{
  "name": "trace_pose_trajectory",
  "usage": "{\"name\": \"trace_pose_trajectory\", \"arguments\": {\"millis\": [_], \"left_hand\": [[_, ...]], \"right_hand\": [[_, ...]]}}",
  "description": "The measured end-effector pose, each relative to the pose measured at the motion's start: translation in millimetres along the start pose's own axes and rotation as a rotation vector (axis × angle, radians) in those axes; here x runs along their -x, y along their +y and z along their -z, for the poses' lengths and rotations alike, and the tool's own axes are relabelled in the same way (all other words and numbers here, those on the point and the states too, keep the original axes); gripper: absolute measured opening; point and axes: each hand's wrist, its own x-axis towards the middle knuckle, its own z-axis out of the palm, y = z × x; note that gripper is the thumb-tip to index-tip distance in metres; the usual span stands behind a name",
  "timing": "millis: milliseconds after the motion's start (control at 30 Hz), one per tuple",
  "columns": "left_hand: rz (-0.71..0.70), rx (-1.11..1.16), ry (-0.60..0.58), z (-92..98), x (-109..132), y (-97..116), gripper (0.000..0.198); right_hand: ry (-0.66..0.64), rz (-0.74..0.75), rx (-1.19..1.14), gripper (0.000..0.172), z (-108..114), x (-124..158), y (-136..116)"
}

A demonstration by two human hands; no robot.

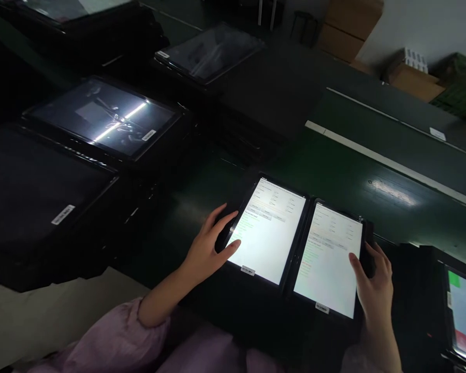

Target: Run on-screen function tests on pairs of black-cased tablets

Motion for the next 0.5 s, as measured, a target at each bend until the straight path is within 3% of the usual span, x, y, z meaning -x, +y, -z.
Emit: {"name": "trace_pose_trajectory", "arguments": {"millis": [200,333,500], "left_hand": [[-0.020,0.008,-0.002,-0.8,0,-4,0.056],[0.035,0.053,-0.037,3.2,-2,-1,0.055],[0.021,0.112,-0.034,1.9,-2,-3,0.055]], "right_hand": [[-0.039,0.005,-0.035,0.089,4,9,-2],[-0.023,-0.045,-0.013,0.087,8,30,-2],[0.020,-0.214,-0.171,0.077,16,52,-17]]}}
